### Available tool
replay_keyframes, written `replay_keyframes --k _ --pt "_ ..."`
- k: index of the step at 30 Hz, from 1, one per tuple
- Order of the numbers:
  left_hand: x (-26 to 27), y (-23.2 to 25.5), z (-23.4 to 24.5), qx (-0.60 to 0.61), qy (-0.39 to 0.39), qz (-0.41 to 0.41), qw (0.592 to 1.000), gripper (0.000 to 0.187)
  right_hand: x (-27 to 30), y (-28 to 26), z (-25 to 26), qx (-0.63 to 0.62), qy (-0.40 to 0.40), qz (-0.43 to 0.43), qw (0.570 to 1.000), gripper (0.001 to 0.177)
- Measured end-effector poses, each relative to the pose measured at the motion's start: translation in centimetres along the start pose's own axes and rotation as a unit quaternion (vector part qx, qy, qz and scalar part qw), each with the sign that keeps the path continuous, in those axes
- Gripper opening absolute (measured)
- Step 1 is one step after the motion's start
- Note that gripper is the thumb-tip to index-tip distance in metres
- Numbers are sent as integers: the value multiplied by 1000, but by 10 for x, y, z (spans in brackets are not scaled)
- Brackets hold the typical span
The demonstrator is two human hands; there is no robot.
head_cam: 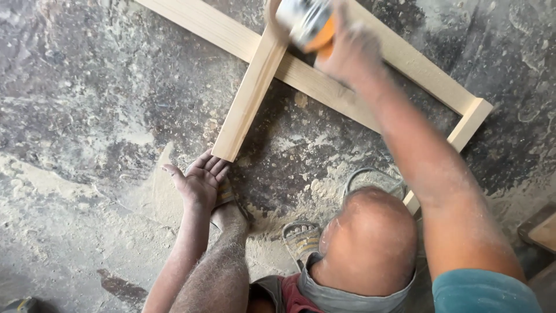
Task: Sanding a wooden frame using an angle grinder with a sanding disc.
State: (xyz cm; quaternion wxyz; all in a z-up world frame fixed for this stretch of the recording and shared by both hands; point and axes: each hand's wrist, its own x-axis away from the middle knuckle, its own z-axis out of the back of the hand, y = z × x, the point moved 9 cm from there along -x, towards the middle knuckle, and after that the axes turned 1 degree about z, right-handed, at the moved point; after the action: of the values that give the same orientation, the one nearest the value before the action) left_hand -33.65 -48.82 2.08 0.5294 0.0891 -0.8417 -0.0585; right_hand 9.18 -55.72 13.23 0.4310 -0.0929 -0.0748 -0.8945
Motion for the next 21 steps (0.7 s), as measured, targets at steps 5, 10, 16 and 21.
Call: replay_keyframes --k 5,10,16,21 --pt "1 0 2 1 27 17 999 123 27 -60 -4 -67 -29 112 991 106" --pt "3 -1 0 5 13 15 1000 121 -20 13 -15 52 -50 20 997 82" --pt "4 1 -3 1 16 9 1000 118 -46 65 21 -84 -16 -122 989 48" --pt "0 -4 1 -13 20 15 1000 118 -42 89 5 -150 -121 -221 956 42"
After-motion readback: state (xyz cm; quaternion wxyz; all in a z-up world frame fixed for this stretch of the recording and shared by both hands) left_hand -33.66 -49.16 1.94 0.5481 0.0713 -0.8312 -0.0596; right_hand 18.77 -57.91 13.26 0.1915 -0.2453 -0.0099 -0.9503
